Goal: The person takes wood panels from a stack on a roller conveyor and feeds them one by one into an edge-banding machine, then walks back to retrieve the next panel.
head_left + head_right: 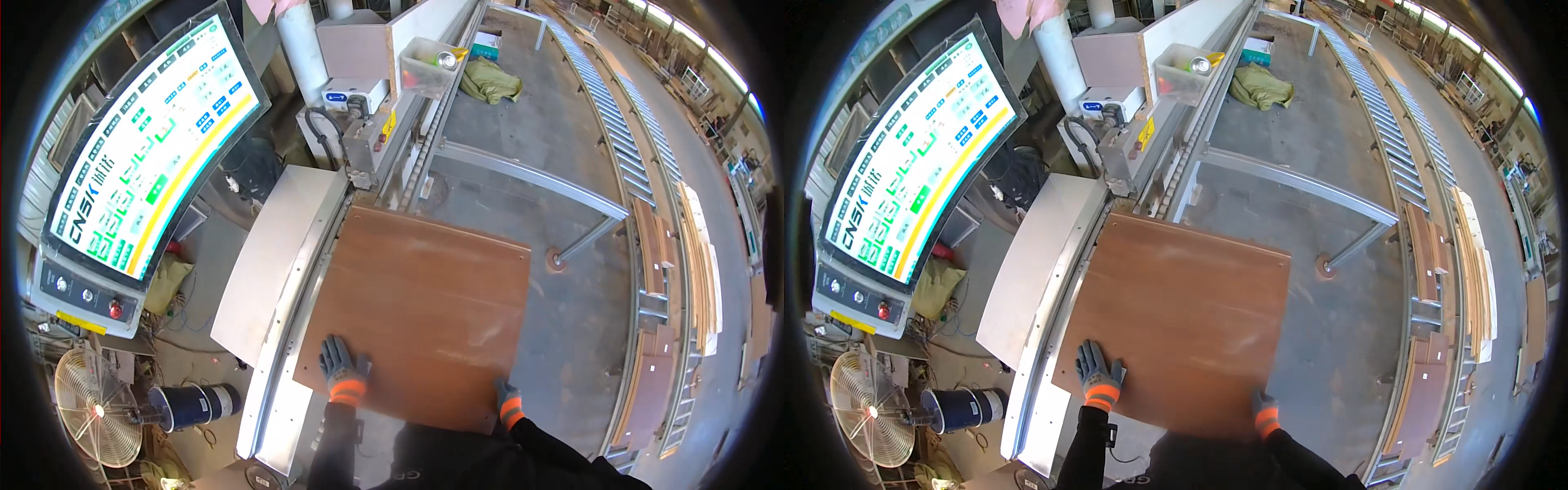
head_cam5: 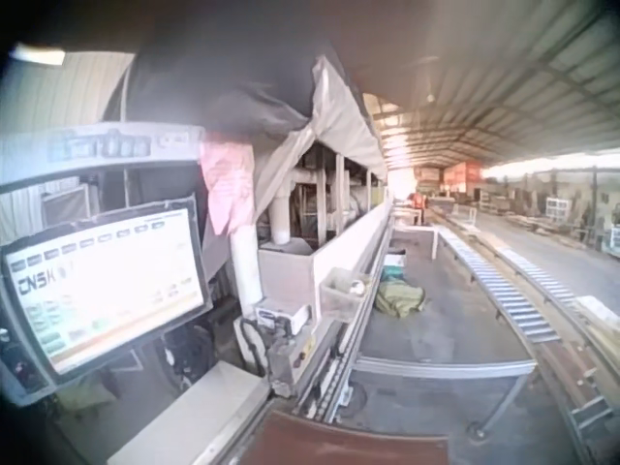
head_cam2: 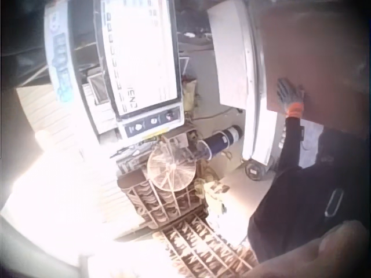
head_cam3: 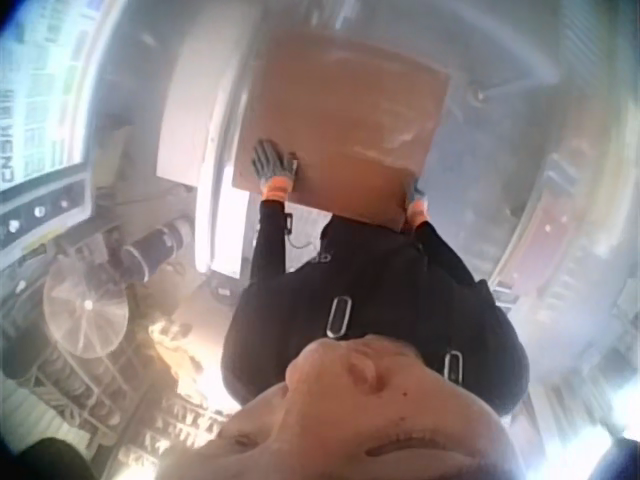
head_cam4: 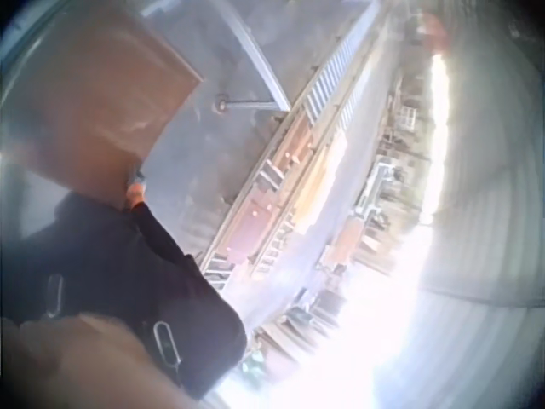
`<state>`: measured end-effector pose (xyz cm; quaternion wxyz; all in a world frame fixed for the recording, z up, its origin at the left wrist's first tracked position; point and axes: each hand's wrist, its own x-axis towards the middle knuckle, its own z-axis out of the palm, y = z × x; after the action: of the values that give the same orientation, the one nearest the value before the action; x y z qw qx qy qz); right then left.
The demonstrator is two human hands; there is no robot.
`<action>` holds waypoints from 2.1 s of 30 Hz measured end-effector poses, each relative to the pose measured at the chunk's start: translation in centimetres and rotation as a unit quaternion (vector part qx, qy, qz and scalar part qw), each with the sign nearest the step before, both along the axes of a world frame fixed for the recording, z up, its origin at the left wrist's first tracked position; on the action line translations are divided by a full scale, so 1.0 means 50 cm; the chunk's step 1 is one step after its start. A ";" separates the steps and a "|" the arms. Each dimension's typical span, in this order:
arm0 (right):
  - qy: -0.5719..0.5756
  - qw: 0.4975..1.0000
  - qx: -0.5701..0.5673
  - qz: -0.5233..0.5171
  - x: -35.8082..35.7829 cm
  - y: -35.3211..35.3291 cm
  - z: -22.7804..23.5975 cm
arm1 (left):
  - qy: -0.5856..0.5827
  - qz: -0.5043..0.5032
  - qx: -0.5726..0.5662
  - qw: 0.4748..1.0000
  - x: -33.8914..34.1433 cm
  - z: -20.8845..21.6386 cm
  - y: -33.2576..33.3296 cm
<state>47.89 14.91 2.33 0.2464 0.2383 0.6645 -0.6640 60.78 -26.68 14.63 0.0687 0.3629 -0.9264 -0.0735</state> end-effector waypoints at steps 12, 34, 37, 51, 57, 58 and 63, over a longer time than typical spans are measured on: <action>-0.005 0.942 0.220 0.253 -0.067 -0.168 0.142 | -0.021 -0.003 0.037 0.999 -0.051 -0.005 -0.133; -0.142 0.910 0.362 0.142 -0.024 0.695 0.081 | 0.138 -0.308 0.049 0.940 -0.518 -0.034 0.639; -0.136 0.902 0.367 0.181 0.071 0.944 0.017 | 0.113 -0.406 0.071 0.904 -0.538 -0.164 0.914; -0.346 0.865 -0.021 -0.364 0.237 1.725 -0.111 | -0.202 -0.534 0.281 0.771 -0.936 -0.316 1.847; -0.376 0.811 -0.047 -0.446 0.138 1.926 -0.154 | -0.339 -0.529 0.194 0.753 -1.183 -0.450 2.246; -0.393 0.797 -0.068 -0.453 0.130 1.967 -0.176 | -0.350 -0.532 0.188 0.748 -1.240 -0.492 2.312; -0.419 0.817 -0.028 -0.396 0.044 2.222 -0.216 | -0.403 -0.544 0.240 0.696 -1.390 -0.678 2.606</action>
<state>50.10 126.00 -8.46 0.2234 0.7289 0.3263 -0.5588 -8.73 103.64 -19.28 -0.4525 -0.2054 -0.8520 -0.1648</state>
